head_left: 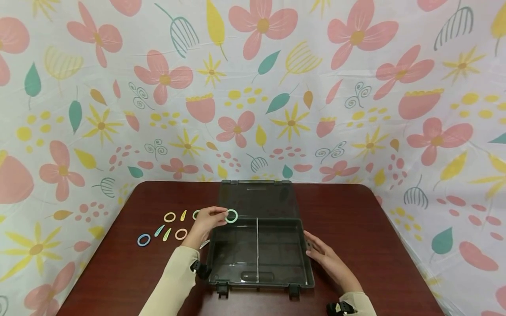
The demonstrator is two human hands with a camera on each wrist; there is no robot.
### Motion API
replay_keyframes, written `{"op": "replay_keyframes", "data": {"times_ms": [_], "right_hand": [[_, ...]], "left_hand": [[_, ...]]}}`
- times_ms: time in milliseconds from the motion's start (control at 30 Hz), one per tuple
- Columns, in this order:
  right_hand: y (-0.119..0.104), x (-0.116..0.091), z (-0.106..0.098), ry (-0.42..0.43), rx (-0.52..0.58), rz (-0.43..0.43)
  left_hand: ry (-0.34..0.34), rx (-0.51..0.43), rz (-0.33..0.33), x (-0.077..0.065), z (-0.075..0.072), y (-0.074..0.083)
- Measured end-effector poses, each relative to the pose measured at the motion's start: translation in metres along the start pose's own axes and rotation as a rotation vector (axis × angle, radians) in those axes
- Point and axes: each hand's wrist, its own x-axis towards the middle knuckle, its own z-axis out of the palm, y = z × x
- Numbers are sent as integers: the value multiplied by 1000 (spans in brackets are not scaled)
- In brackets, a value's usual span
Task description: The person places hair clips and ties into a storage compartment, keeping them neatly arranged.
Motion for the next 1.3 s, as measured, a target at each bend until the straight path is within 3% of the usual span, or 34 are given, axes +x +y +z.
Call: {"op": "replay_keyframes", "data": {"times_ms": [233,700,1033,1300], "right_hand": [[-1,0,1,10,-7,2],[-3,-3,1,8,-20,-3],[-1,-2,2,20,-7,3],[-3,-1,2,10,-1,9]], "left_hand": [[-37,-46,-55,14,18,-13],[-73,-129,-100,23,43,-36],[-81,-47,-144,24,48,-42],[-69,-41,-182,26,51,-48]]}}
